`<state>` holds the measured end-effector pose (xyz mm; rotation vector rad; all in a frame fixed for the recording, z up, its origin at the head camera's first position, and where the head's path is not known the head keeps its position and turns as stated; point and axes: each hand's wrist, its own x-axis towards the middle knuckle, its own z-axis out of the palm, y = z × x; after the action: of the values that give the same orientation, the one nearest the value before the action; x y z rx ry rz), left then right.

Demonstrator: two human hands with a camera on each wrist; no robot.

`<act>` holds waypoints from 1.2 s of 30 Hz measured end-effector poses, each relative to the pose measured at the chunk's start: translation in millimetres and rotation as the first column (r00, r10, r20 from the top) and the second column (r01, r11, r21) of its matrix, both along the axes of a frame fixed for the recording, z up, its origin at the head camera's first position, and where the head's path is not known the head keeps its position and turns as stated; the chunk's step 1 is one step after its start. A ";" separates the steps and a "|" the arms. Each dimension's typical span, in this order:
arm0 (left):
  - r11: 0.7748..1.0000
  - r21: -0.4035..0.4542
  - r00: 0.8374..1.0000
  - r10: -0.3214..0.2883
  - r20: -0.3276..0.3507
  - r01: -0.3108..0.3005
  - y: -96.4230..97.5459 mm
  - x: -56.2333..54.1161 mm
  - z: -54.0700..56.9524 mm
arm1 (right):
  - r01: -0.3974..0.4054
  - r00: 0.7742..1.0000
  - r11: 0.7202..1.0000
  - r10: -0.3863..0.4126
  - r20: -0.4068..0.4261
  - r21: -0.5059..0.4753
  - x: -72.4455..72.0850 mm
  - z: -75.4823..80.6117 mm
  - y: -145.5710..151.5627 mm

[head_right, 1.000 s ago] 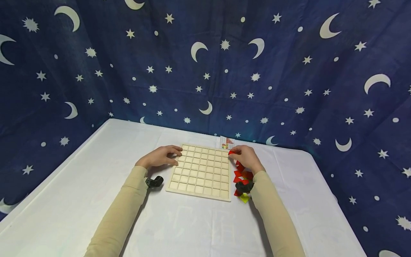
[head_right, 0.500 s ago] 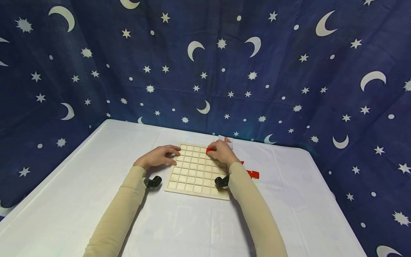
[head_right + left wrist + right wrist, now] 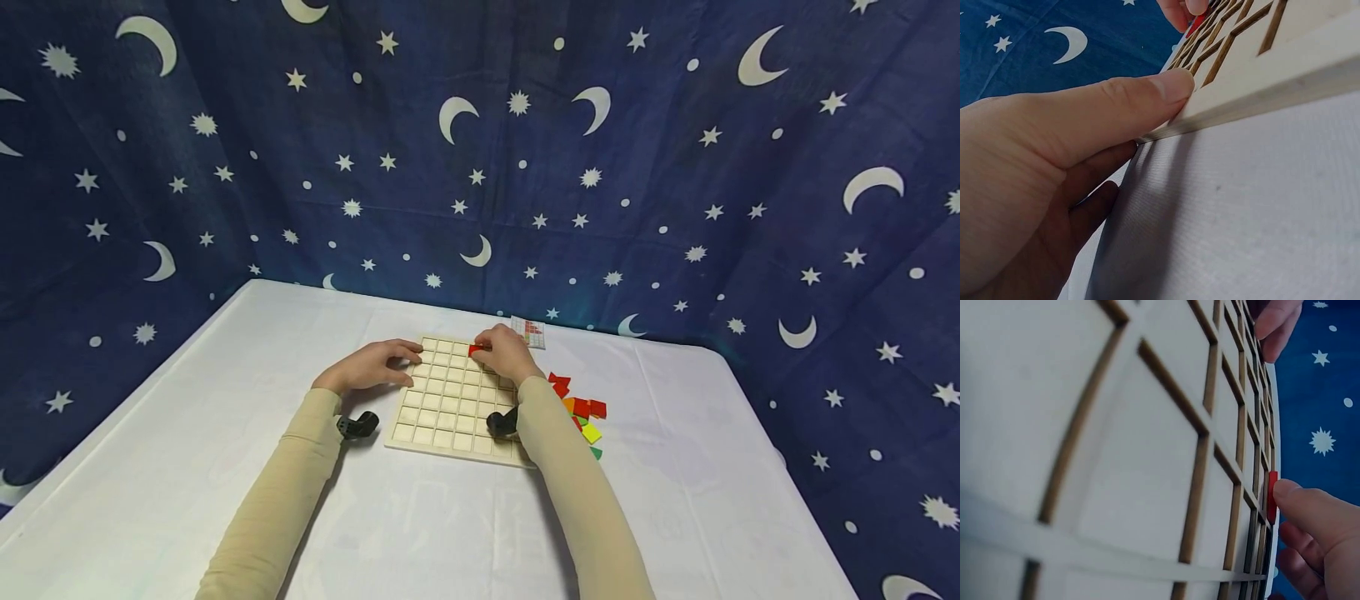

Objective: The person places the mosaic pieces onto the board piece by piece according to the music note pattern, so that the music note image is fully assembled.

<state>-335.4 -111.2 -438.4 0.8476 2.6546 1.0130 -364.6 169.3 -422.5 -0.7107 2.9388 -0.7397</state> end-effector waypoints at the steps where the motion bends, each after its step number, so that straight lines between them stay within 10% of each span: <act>1: 1.000 -0.001 1.000 0.002 0.001 -0.002 0.0 0.2 0.2 | 0.006 1.000 1.000 -0.006 0.000 0.004 -0.1 0.0 -0.1; 23: 1.000 -0.004 1.000 0.006 -0.013 -0.006 0.8 0.9 -0.2 | 0.062 0.997 0.998 -0.062 0.048 -0.003 1.9 0.7 0.5; 36: 1.000 -0.005 1.000 0.006 -0.007 -0.006 0.3 -1.5 -1.6 | 0.222 0.974 0.975 -0.220 0.059 -0.029 18.1 6.8 80.5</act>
<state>-336.8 -110.9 -440.0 0.8441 2.6655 1.0057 -346.5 249.8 -415.7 -0.3601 2.9915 -0.8133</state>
